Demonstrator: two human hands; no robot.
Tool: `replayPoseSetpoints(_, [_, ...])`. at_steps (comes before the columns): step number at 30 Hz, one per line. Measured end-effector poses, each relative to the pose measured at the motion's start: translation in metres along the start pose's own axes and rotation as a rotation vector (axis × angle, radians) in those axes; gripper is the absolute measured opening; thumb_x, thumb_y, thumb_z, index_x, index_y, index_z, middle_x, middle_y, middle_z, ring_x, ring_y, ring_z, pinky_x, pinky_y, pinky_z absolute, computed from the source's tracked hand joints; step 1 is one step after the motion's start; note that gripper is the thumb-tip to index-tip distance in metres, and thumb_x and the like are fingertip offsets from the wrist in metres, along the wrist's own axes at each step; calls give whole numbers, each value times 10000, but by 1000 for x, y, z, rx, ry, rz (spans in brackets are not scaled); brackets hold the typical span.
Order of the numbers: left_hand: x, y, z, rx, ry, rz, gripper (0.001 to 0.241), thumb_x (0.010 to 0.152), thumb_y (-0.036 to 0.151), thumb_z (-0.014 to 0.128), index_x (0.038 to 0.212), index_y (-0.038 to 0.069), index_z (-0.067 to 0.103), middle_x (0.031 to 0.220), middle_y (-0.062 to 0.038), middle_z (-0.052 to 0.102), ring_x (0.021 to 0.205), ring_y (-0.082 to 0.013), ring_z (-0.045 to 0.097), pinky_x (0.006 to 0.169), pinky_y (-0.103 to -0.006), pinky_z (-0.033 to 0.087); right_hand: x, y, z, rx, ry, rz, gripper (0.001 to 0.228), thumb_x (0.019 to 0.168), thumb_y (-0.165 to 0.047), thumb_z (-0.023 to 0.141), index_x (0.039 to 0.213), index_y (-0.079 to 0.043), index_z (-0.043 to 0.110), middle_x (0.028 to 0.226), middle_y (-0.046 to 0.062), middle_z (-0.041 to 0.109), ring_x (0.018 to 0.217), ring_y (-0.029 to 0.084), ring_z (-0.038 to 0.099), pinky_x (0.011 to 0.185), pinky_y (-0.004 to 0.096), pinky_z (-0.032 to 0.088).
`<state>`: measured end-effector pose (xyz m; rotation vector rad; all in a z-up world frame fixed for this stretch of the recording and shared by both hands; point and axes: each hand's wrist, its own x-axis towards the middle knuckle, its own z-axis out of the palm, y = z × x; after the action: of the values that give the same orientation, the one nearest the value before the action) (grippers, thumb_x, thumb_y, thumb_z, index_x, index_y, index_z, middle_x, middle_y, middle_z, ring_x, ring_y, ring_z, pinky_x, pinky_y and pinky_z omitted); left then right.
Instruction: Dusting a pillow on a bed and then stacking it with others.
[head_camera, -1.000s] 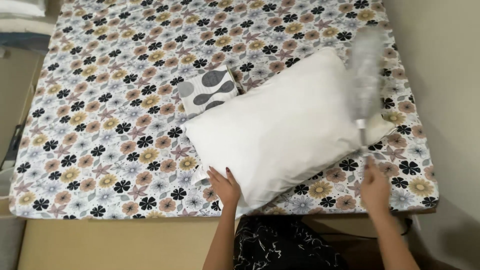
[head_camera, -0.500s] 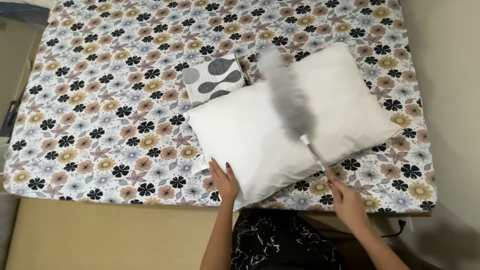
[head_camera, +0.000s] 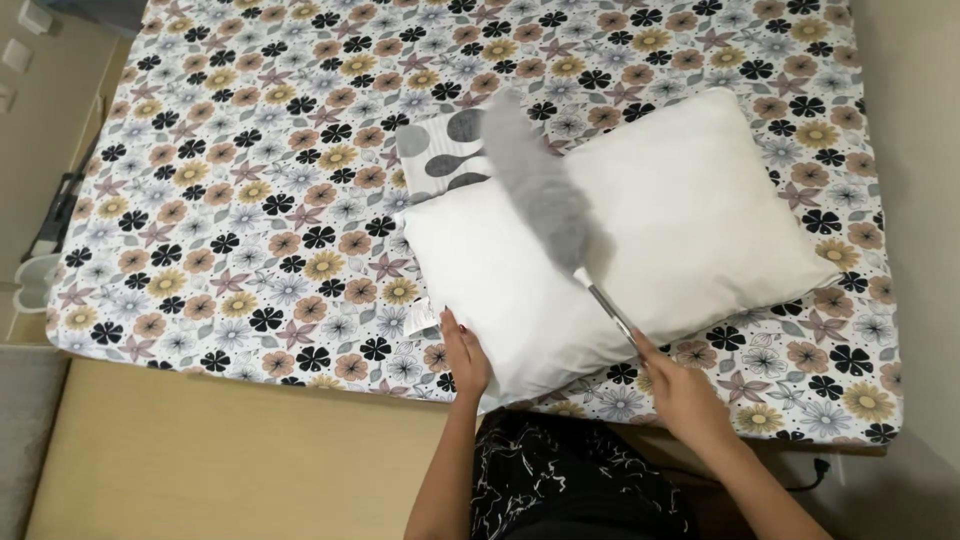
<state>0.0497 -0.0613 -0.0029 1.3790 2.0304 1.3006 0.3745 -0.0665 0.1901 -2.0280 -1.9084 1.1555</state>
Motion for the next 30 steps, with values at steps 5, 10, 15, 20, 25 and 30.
replayPoseSetpoints(5, [-34,-128,45,-349,274,-368,538,1048,242,325,1451,-89,458,1493,-265,502,1368,-356,477,1175,-399,356,-3,8,57,-54,-178,-175,326,1061,-192,510,1365,-231,620,672,4,660,451,93,574,433,295,495])
replayPoseSetpoints(10, [-77,-190,47,-503,298,-589,564,1023,333,385,1407,-65,495,1375,-256,595,1216,-360,591,1066,-409,462,-15,-31,37,67,-601,-46,485,1015,-213,562,1486,-331,575,602,16,520,488,128,382,452,297,347])
replayPoseSetpoints(15, [-90,-164,37,-402,34,-928,708,1058,539,294,1406,-33,524,1396,-230,599,1286,-359,572,1095,-409,416,9,-14,52,182,-104,-25,551,999,-179,515,1524,-342,479,572,4,498,460,114,406,433,284,353])
replayPoseSetpoints(20, [-99,-180,45,-235,-142,-1005,764,1076,572,289,1352,-71,595,1315,-300,656,1265,-402,609,1079,-411,450,-4,-27,61,249,-539,130,370,1057,-233,529,1414,-302,594,634,-63,529,464,53,394,405,231,319])
replayPoseSetpoints(25, [-89,-168,25,-154,-186,-911,682,1072,546,374,1218,-55,662,1135,-272,720,1103,-394,679,971,-434,507,-12,-43,38,577,-911,297,512,1045,-186,486,1525,-347,560,613,-46,455,434,62,290,377,238,237])
replayPoseSetpoints(30, [-77,-148,12,5,-286,-893,641,1065,496,430,995,-53,754,918,-232,765,898,-366,727,841,-466,546,-9,-36,31,877,-390,188,546,998,-136,495,1508,-323,544,580,-49,394,399,66,267,326,230,221])
